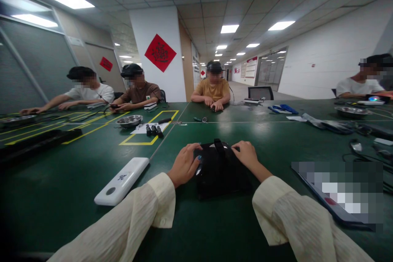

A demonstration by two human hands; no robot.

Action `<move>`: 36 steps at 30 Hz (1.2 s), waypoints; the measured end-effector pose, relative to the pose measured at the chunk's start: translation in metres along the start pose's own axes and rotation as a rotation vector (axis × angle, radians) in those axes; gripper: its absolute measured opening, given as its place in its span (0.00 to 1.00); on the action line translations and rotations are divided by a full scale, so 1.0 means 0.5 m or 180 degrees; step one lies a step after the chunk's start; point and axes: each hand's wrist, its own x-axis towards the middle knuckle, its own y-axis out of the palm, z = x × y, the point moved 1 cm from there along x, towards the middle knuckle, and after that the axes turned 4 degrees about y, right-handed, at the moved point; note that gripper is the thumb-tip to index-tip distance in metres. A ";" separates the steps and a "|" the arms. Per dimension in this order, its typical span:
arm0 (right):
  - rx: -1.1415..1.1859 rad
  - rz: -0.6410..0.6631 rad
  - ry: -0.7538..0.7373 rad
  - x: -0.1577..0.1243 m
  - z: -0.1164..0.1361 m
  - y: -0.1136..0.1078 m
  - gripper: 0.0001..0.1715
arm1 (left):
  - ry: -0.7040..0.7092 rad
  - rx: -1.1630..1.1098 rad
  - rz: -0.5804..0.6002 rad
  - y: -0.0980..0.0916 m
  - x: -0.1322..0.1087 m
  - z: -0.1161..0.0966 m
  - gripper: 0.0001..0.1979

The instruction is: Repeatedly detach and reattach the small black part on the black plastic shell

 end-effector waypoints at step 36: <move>0.0723 -0.1277 -0.2156 -0.116 0.243 -0.076 0.21 | -0.0824 -0.1751 0.0373 0.022 0.002 -0.030 0.19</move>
